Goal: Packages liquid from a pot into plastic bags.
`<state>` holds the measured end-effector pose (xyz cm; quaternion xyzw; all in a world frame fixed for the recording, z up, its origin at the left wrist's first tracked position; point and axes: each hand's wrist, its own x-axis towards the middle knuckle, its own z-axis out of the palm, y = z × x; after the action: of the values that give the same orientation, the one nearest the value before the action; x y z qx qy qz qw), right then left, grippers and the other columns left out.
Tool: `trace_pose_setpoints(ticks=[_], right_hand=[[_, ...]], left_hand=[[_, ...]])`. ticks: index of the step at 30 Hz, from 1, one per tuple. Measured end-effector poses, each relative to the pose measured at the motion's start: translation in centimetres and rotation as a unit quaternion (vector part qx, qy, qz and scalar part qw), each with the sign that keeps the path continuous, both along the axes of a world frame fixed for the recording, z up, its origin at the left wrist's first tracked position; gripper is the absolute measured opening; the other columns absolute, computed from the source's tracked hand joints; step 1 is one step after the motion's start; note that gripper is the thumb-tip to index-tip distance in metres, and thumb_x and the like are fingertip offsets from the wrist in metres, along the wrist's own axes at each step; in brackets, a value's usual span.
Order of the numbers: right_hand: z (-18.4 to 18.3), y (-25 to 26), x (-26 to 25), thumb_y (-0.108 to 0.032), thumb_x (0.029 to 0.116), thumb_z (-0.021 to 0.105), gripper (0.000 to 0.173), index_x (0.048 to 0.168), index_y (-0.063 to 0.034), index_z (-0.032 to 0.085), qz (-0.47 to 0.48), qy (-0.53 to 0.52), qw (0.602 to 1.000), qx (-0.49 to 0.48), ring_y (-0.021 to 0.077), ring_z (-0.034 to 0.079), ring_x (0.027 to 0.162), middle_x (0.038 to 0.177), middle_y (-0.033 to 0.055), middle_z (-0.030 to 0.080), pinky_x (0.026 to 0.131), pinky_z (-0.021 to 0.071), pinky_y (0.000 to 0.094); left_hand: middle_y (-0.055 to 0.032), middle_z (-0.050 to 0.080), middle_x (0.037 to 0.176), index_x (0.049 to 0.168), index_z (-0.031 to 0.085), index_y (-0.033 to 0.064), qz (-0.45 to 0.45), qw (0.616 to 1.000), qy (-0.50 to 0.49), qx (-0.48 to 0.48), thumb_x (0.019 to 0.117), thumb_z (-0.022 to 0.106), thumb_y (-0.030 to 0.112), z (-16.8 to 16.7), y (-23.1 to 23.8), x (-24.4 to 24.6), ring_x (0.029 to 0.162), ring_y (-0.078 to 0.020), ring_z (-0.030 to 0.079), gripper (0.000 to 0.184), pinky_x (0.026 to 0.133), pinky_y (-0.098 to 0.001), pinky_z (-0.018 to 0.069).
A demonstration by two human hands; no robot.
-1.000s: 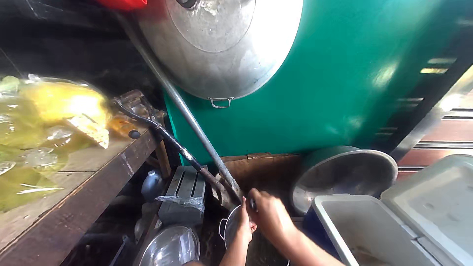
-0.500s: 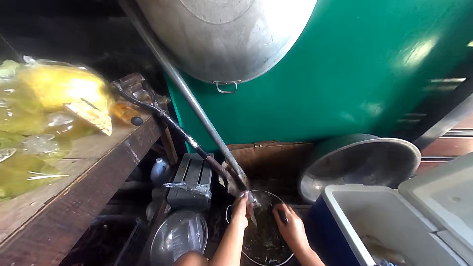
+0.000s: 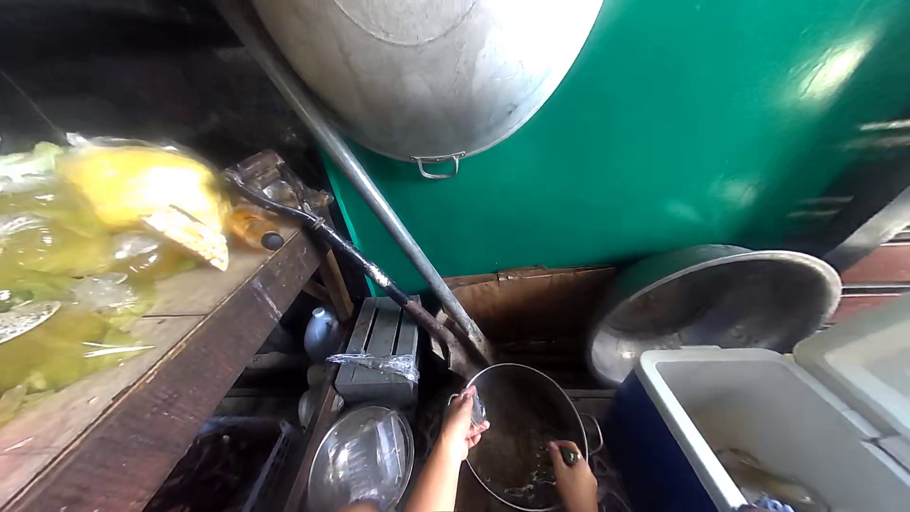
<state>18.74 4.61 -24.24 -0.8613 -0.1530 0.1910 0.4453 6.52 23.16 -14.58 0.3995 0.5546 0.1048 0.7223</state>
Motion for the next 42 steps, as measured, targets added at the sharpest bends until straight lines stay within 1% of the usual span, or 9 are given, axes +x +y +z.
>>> trace_pose_setpoints(ticks=[9, 15, 19, 22, 26, 29, 33, 37, 42], right_hand=[[10.6, 0.5, 5.1, -0.029, 0.1004, 0.066, 0.026, 0.112, -0.0065, 0.071, 0.015, 0.029, 0.999, 0.025, 0.0276, 0.073, 0.080, 0.094, 0.0143, 0.073, 0.076, 0.0596, 0.0509], [20.7, 2.5, 4.1, -0.031, 0.1001, 0.064, 0.022, 0.107, -0.0117, 0.072, 0.060, -0.059, 0.995, 0.055, 0.0194, 0.072, 0.072, 0.085, 0.0057, 0.073, 0.069, 0.0607, 0.0431], [22.6, 3.0, -0.3, -0.030, 0.0955, 0.064, 0.024, 0.102, -0.0091, 0.075, 0.131, -0.258, 0.954, 0.076, 0.0241, 0.072, 0.072, 0.080, 0.0081, 0.073, 0.066, 0.0578, 0.0483], [21.7, 1.6, -4.6, -0.019, 0.0936, 0.069, 0.017, 0.101, -0.0058, 0.076, 0.237, -0.365, 0.895, 0.100, 0.0298, 0.075, 0.084, 0.096, 0.0143, 0.075, 0.070, 0.0624, 0.0471], [18.7, 0.1, -5.2, -0.015, 0.0945, 0.069, 0.009, 0.097, -0.0084, 0.076, 0.295, -0.434, 0.844, 0.114, 0.0309, 0.075, 0.096, 0.113, 0.0177, 0.074, 0.076, 0.0636, 0.0402], [15.0, 0.6, -1.8, -0.015, 0.0945, 0.068, 0.011, 0.097, -0.0073, 0.075, 0.290, -0.418, 0.853, 0.118, 0.0323, 0.075, 0.100, 0.115, 0.0184, 0.073, 0.080, 0.0630, 0.0421], [9.0, 0.4, 1.5, -0.017, 0.0984, 0.065, 0.017, 0.105, -0.0049, 0.075, 0.338, -0.294, 0.893, 0.036, 0.0404, 0.069, 0.115, 0.127, 0.0238, 0.069, 0.095, 0.0575, 0.0520], [4.5, -0.5, 1.1, -0.015, 0.0998, 0.063, 0.021, 0.111, -0.0016, 0.074, 0.355, -0.205, 0.912, -0.027, 0.0420, 0.065, 0.121, 0.132, 0.0252, 0.065, 0.100, 0.0535, 0.0553], [2.0, -1.2, -0.6, -0.020, 0.0991, 0.065, 0.025, 0.115, -0.0013, 0.073, 0.265, -0.132, 0.954, -0.048, 0.0414, 0.070, 0.109, 0.116, 0.0236, 0.072, 0.095, 0.0537, 0.0585]], left_hand=[[-0.0200, 0.054, 0.142, 0.145, 0.054, 0.0186, 0.034, 0.999, 0.005, 0.013, 0.1123, 0.041, 0.030, -0.4, -0.2, -0.4, 0.107, -0.0325, 0.062, 0.037, 0.085, -0.0466, 0.0514], [-0.0180, 0.063, 0.109, 0.146, 0.053, 0.0179, 0.034, 0.999, 0.017, 0.023, 0.1107, 0.042, 0.042, 0.4, -1.2, 0.8, 0.072, -0.0220, 0.056, 0.044, 0.064, -0.0348, 0.0458], [-0.0248, 0.052, 0.140, 0.153, 0.043, 0.0166, 0.070, 0.996, -0.043, -0.034, 0.1064, 0.042, 0.057, 1.3, -1.7, 2.3, 0.103, -0.0335, 0.060, 0.061, 0.085, -0.0445, 0.0495], [-0.0255, 0.047, 0.148, 0.155, 0.039, 0.0141, 0.100, 0.990, -0.077, -0.056, 0.1046, 0.038, 0.063, 2.0, -2.2, 3.2, 0.118, -0.0380, 0.057, 0.071, 0.095, -0.0517, 0.0474], [-0.0208, 0.053, 0.140, 0.154, 0.041, 0.0168, 0.152, 0.982, -0.105, -0.044, 0.1085, 0.048, 0.042, 2.1, -2.4, 4.1, 0.098, -0.0277, 0.060, 0.053, 0.082, -0.0409, 0.0495], [-0.0179, 0.058, 0.124, 0.152, 0.045, 0.0177, 0.130, 0.987, -0.098, -0.009, 0.1108, 0.046, 0.033, 0.8, -2.1, 4.4, 0.078, -0.0202, 0.057, 0.044, 0.067, -0.0329, 0.0479], [-0.0188, 0.055, 0.140, 0.145, 0.054, 0.0132, 0.090, 0.992, -0.086, 0.024, 0.1106, 0.047, 0.031, 0.6, -1.8, 4.0, 0.097, -0.0276, 0.064, 0.040, 0.080, -0.0415, 0.0529], [-0.0162, 0.064, 0.114, 0.140, 0.060, 0.0163, 0.042, 0.997, -0.045, 0.054, 0.1105, 0.046, 0.035, 0.7, -1.5, 3.3, 0.069, -0.0182, 0.057, 0.038, 0.059, -0.0307, 0.0467], [-0.0173, 0.063, 0.122, 0.141, 0.060, 0.0137, 0.016, 0.997, -0.014, 0.077, 0.1112, 0.045, 0.033, 0.5, -1.1, 2.1, 0.071, -0.0193, 0.059, 0.038, 0.059, -0.0314, 0.0477]])
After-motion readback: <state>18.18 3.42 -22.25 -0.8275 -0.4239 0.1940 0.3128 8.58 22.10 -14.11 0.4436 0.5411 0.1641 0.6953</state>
